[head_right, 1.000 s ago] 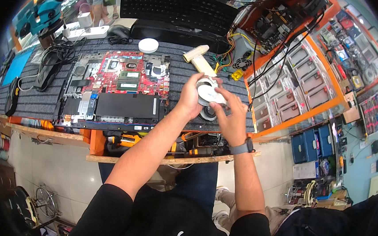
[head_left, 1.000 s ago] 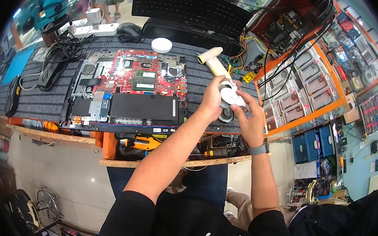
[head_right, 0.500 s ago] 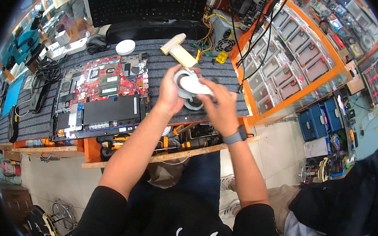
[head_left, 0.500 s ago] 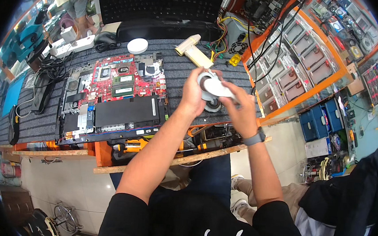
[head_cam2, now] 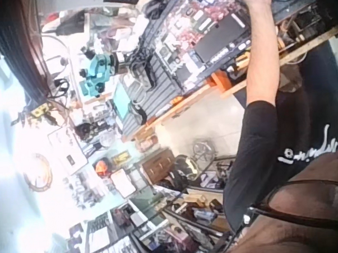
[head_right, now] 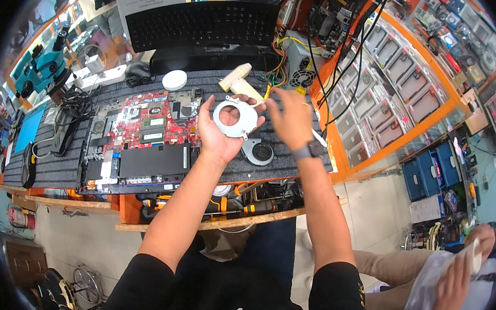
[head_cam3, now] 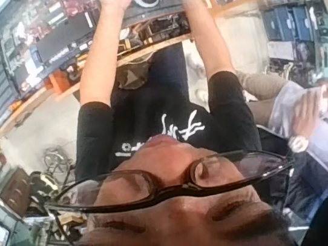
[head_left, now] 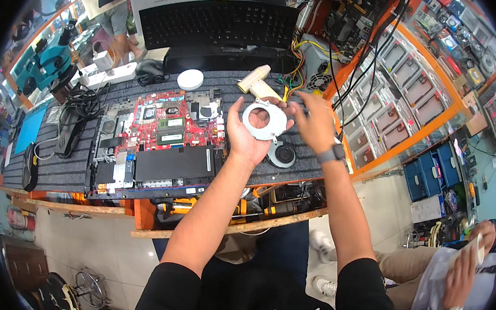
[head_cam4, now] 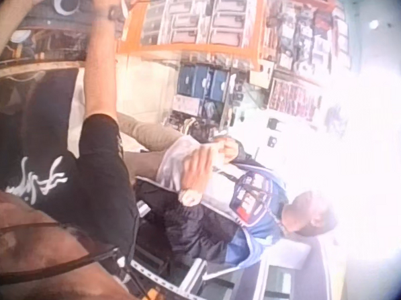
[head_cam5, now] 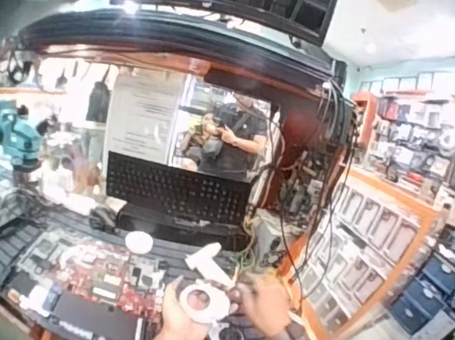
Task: The person removes the rotor from a laptop fan, applies oil to the motor shaft from a bottle, and wipes the housing before reassembling the unit.
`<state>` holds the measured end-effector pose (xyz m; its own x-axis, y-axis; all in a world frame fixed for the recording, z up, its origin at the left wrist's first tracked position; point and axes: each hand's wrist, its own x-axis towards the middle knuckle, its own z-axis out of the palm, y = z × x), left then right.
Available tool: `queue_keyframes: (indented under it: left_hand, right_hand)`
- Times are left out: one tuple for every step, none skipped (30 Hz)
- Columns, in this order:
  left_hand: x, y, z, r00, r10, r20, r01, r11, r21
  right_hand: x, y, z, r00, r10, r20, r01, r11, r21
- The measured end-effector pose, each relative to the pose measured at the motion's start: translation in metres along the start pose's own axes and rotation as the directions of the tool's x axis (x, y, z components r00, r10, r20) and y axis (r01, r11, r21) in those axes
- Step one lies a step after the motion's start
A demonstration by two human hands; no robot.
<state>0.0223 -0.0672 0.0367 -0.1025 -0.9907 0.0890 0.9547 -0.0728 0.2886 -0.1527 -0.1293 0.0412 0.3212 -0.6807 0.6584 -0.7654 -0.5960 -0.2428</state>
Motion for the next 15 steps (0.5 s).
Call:
queue_keyframes:
  left_hand:
    - [0.001, -0.001, -0.002, 0.999, -0.004, 0.041, 0.004, 1.000, -0.022]
    - [0.001, 0.000, -0.004, 0.996, -0.002, 0.084, 0.006, 0.999, -0.040]
    - [0.002, 0.002, -0.008, 0.992, 0.001, 0.123, 0.006, 0.998, -0.057]
    - [0.001, 0.003, -0.005, 0.996, 0.027, 0.082, -0.025, 0.999, -0.027]
    - [0.002, 0.005, -0.006, 0.994, 0.038, 0.104, -0.033, 0.998, -0.044]
    - [0.003, 0.007, -0.007, 0.995, 0.050, 0.090, -0.044, 0.996, -0.075]
    - [0.003, 0.010, -0.007, 0.995, 0.075, 0.070, -0.067, 0.993, -0.102]
    - [0.004, 0.012, -0.010, 0.992, 0.096, 0.084, -0.087, 0.991, -0.103]
    - [0.005, 0.013, -0.014, 0.994, 0.090, 0.065, -0.081, 0.988, -0.133]
    - [0.008, 0.009, -0.017, 0.991, 0.101, 0.091, -0.088, 0.987, -0.133]
    - [0.013, 0.002, -0.016, 0.990, 0.084, 0.111, -0.063, 0.981, -0.182]
    - [0.013, -0.003, -0.017, 0.993, 0.064, 0.100, -0.042, 0.977, -0.207]
    - [0.016, -0.009, -0.013, 0.984, 0.060, 0.167, -0.022, 0.975, -0.220]
    - [0.012, -0.009, -0.008, 0.987, 0.042, 0.152, -0.011, 0.980, -0.199]
    - [0.004, 0.002, -0.017, 0.991, 0.078, 0.111, -0.061, 0.987, -0.147]
  right_hand:
    - [0.010, -0.005, 0.015, 0.996, -0.063, 0.055, 0.065, 0.998, -0.025]
    - [0.024, -0.013, 0.027, 0.988, -0.054, 0.147, 0.067, 0.994, -0.084]
    - [0.035, -0.021, 0.044, 0.970, -0.039, 0.239, 0.074, 0.987, -0.140]
    - [0.041, -0.026, 0.064, 0.961, 0.029, 0.276, 0.031, 0.977, -0.212]
    - [0.044, -0.013, 0.091, 0.975, 0.003, 0.223, 0.053, 0.967, -0.248]
    - [0.049, -0.011, 0.107, 0.975, 0.022, 0.222, 0.035, 0.968, -0.248]
    - [0.054, -0.012, 0.120, 0.974, 0.030, 0.226, 0.026, 0.971, -0.237]
    - [0.056, -0.008, 0.127, 0.976, 0.032, 0.214, 0.010, 0.981, -0.192]
    - [0.056, -0.017, 0.121, 0.980, 0.034, 0.195, -0.004, 0.989, -0.151]
    - [0.052, -0.010, 0.122, 0.989, 0.003, 0.150, 0.019, 0.989, -0.143]
    - [0.053, -0.001, 0.119, 0.995, -0.034, 0.096, 0.050, 0.984, -0.170]
    - [0.051, 0.011, 0.124, 0.994, -0.061, 0.086, 0.072, 0.990, -0.122]
    - [0.048, 0.026, 0.124, 0.998, -0.063, 0.025, 0.066, 0.992, -0.105]
    - [0.059, 0.029, 0.113, 0.990, -0.009, 0.143, 0.012, 1.000, -0.020]
    - [0.065, -0.018, 0.086, 0.932, 0.145, 0.331, -0.158, 0.987, 0.014]
